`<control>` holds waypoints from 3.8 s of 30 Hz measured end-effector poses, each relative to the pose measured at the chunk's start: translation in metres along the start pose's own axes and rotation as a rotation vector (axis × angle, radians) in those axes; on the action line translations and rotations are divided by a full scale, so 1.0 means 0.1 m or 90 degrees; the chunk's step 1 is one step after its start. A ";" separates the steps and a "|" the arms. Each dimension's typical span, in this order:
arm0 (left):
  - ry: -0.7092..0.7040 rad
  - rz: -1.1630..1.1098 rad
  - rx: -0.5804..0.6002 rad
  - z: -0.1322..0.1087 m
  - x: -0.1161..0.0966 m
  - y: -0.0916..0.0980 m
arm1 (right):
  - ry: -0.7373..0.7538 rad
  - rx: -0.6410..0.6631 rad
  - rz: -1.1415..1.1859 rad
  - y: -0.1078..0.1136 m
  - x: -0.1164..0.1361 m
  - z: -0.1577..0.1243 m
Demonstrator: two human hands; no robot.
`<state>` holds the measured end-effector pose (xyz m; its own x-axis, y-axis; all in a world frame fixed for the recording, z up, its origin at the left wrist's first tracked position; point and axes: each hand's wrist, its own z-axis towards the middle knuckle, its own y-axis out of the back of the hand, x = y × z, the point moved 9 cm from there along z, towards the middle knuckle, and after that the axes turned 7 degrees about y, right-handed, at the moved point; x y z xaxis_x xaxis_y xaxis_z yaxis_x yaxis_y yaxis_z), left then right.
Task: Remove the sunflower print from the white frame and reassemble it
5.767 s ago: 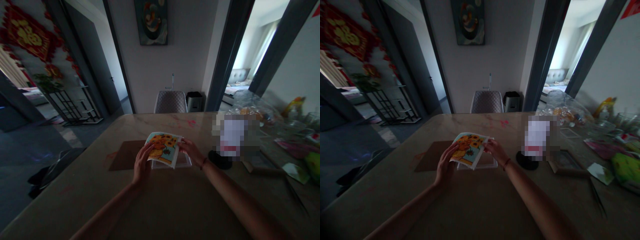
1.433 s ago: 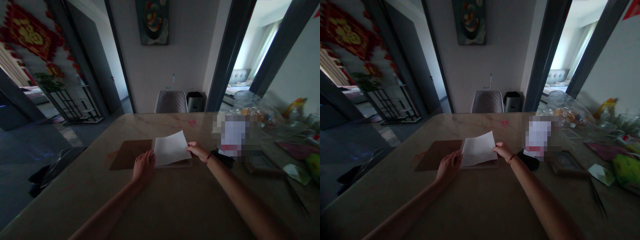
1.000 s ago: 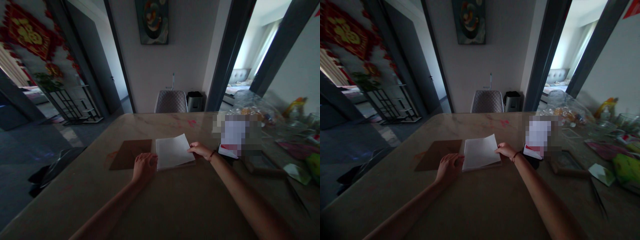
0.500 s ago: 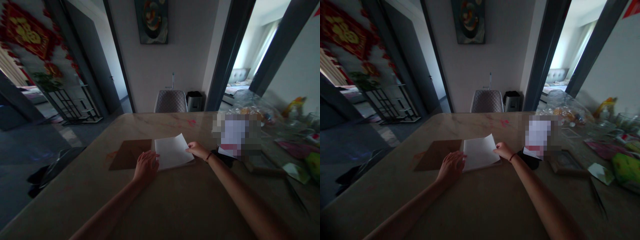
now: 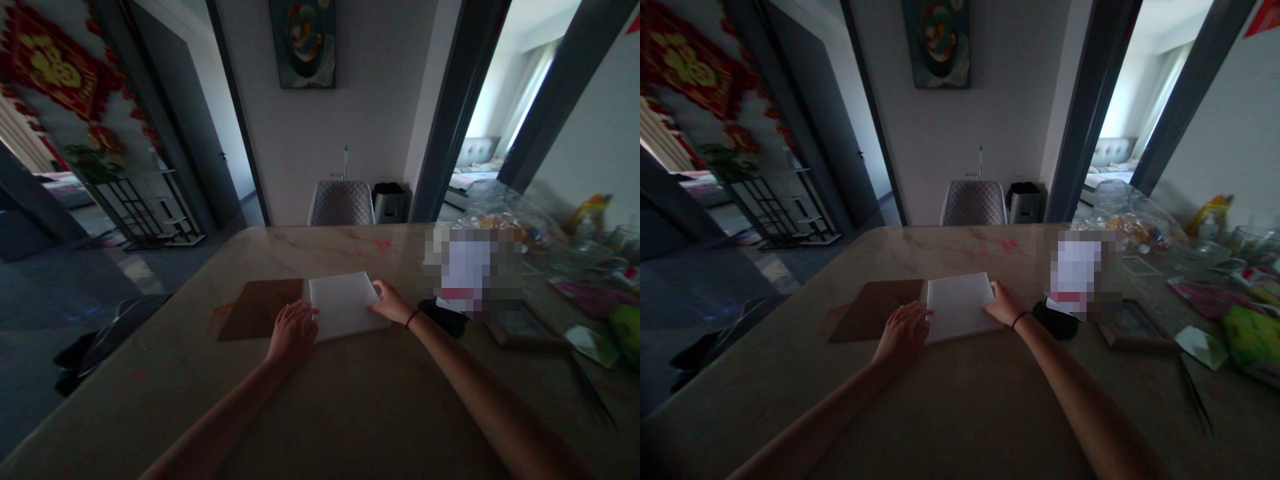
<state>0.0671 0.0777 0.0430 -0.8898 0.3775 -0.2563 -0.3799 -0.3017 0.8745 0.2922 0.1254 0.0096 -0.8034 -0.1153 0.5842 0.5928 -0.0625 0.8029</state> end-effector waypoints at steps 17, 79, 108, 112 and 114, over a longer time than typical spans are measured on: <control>0.059 -0.005 -0.006 0.04 0.16 0.01 | 0.029 0.041 -0.023 -0.03 0.06 -0.03; -0.210 -0.222 -0.309 -0.28 -0.40 0.69 | 0.228 0.137 0.408 -0.29 0.95 -0.27; -0.094 -0.004 -0.052 -0.07 -0.14 0.09 | 0.153 -0.325 0.335 0.46 -0.01 -0.03; -0.099 0.020 0.009 -0.09 -0.14 -0.01 | 0.136 -0.317 0.300 0.45 -0.05 -0.02; -0.107 0.008 0.024 -0.09 -0.17 -0.01 | 0.133 -0.316 0.300 0.44 -0.06 -0.02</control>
<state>0.0798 0.0635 0.0427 -0.8384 0.5163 -0.1747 -0.3559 -0.2758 0.8929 0.3233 0.1212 0.0417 -0.4580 -0.4252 0.7807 0.8694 -0.3972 0.2938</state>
